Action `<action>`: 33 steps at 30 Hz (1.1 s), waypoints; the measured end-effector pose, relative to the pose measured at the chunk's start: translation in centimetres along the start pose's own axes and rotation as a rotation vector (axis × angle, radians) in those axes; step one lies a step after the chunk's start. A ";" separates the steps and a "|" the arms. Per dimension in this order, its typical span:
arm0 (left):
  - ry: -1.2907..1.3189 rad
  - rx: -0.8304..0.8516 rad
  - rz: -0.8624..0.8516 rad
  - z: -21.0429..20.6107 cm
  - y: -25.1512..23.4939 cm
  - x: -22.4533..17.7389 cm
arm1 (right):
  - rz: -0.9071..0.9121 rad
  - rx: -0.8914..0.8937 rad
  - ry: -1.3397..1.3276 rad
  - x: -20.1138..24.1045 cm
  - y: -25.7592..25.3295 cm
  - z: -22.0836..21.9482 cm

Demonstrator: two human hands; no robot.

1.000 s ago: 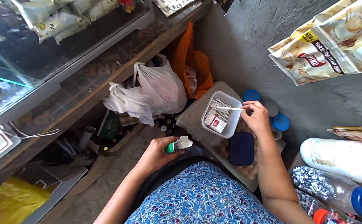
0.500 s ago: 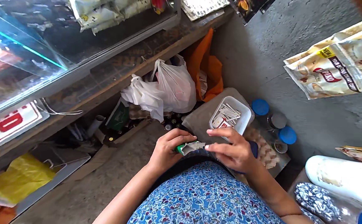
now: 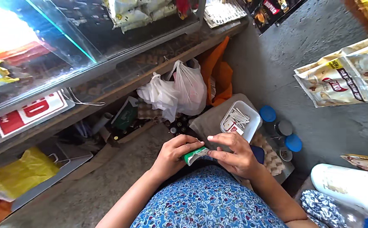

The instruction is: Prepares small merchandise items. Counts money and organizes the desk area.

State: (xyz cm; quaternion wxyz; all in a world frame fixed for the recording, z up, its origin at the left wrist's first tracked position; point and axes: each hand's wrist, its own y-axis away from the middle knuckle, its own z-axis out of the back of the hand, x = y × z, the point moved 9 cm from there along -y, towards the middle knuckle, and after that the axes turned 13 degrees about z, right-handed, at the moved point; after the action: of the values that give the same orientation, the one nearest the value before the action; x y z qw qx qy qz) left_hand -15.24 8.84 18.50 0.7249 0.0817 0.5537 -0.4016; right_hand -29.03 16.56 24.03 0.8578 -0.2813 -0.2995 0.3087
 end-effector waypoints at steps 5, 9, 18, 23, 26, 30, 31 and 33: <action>0.002 -0.010 -0.007 1.7 1.4 -0.1 | 0.027 0.010 -0.018 1.3 -1.1 -1.5; 0.005 -0.053 -0.015 3.5 2.6 0.0 | 0.055 0.014 -0.016 2.6 -2.2 -2.8; -0.022 -0.077 -0.024 6.8 5.3 0.0 | 0.087 0.037 -0.001 4.8 -4.4 -5.4; -0.020 -0.080 -0.023 9.0 7.0 0.1 | 0.120 0.028 -0.007 6.5 -5.8 -7.4; -0.031 -0.084 -0.025 10.4 8.1 0.3 | 0.135 0.023 -0.018 7.4 -6.7 -8.9; -0.029 -0.097 -0.003 12.1 9.6 0.4 | 0.153 0.030 -0.046 8.9 -7.8 -10.7; -0.018 -0.099 0.014 12.5 10.0 0.4 | 0.156 0.035 -0.064 9.3 -7.9 -11.3; 0.023 -0.098 0.074 13.5 10.8 0.7 | 0.163 0.027 -0.122 9.7 -8.2 -12.6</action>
State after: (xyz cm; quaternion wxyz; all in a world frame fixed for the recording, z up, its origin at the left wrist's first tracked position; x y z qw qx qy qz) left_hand 2.03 8.04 19.38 0.7358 0.0715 0.5777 -0.3460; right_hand -11.30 14.25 24.43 0.8138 -0.2738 -0.3229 0.3981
